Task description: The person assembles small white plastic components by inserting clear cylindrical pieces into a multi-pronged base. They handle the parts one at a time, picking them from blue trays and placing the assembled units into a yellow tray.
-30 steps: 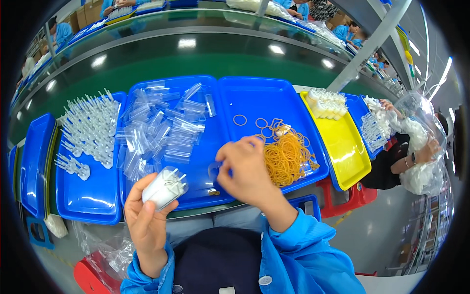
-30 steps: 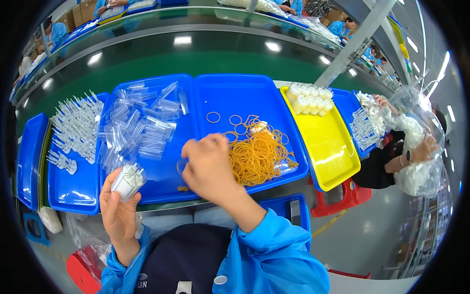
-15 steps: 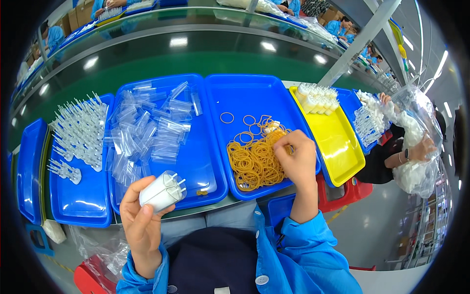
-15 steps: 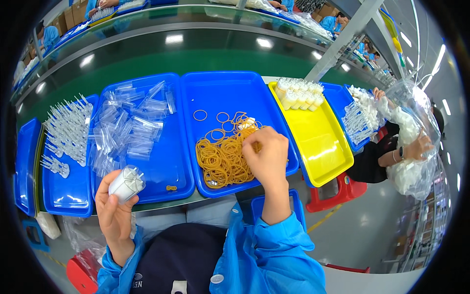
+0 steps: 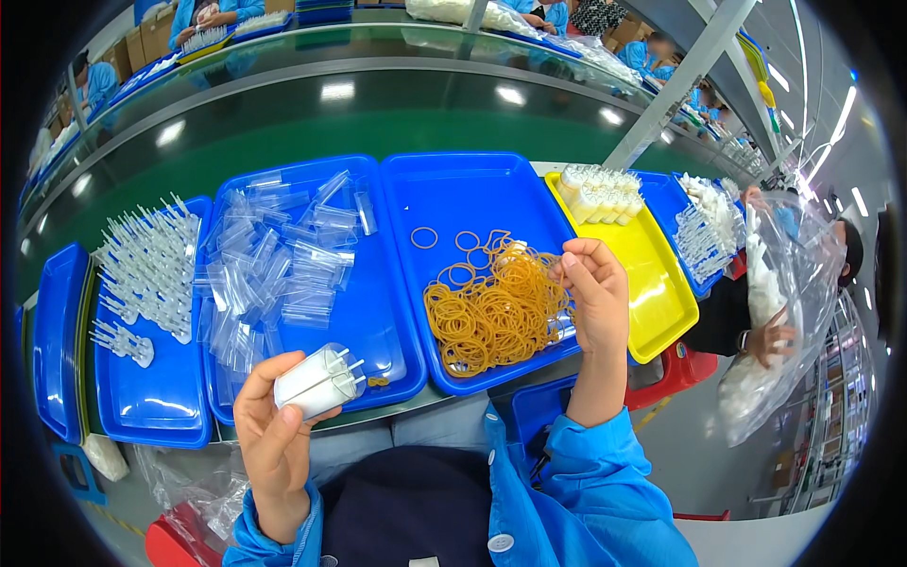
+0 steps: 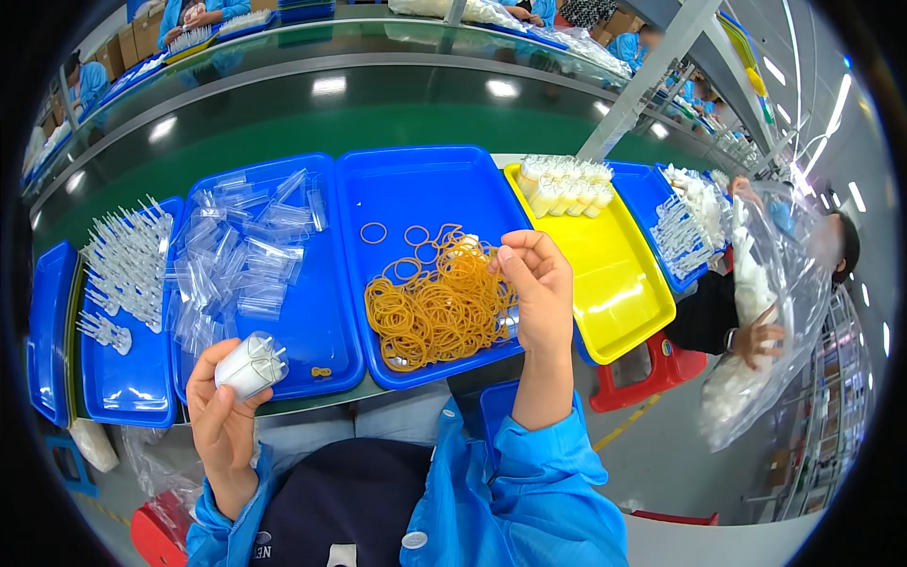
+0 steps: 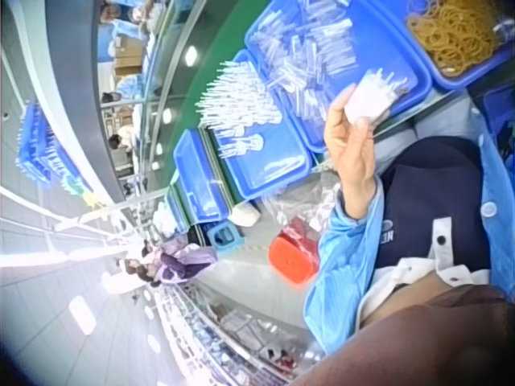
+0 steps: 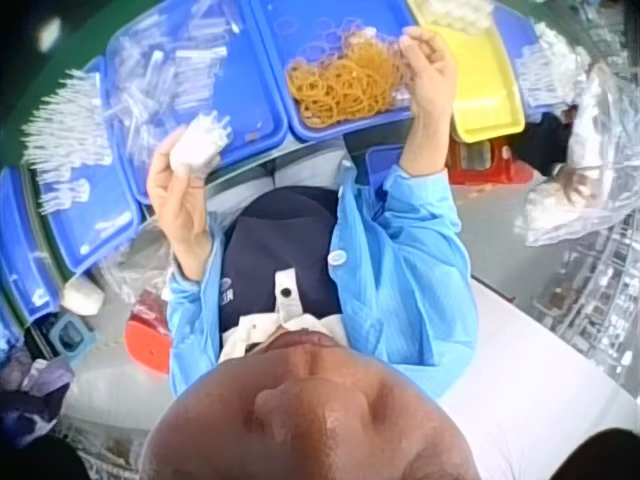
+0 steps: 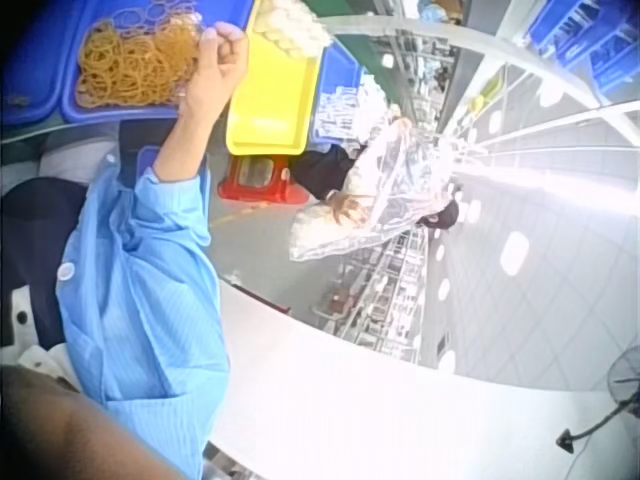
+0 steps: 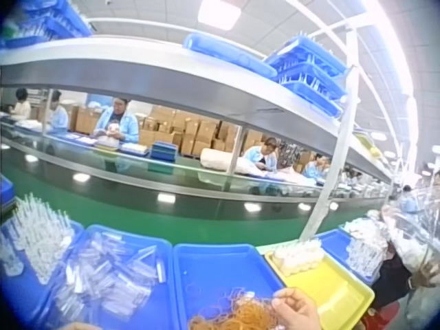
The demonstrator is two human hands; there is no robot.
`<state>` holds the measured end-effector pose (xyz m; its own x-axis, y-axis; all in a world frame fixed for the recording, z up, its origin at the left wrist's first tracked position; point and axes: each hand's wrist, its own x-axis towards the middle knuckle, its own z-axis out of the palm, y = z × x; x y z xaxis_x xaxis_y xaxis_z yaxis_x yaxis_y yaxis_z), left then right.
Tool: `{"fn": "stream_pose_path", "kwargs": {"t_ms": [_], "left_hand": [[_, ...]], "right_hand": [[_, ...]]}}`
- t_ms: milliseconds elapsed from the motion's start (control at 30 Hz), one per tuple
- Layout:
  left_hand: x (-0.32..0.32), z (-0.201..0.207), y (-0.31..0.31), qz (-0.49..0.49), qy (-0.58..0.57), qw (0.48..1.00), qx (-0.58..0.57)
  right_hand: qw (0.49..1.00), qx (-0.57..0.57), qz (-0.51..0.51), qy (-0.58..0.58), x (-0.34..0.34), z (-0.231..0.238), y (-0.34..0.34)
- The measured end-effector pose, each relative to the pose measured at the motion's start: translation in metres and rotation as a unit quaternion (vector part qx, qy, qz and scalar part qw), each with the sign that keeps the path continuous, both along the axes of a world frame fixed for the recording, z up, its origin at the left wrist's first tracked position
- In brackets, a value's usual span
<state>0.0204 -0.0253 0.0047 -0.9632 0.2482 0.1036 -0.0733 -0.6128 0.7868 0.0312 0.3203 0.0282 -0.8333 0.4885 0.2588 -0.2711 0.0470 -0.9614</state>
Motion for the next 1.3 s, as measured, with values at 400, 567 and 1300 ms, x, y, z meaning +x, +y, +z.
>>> {"fn": "stream_pose_path", "kwargs": {"t_ms": [400,567,1300], "left_hand": [[0.006,-0.009,0.005,-0.037,-0.005,0.999,-0.029],[0.012,-0.004,0.016,-0.002,0.092,0.985,-0.149],[0.025,0.005,-0.008,-0.04,0.33,0.934,-0.135]], "right_hand": [[0.931,-0.221,0.261,0.127,0.012,0.014,-0.044],[0.916,0.296,0.272,0.012,0.022,0.031,-0.106],[0.866,-0.153,0.476,-0.019,0.062,0.017,-0.137]]}}
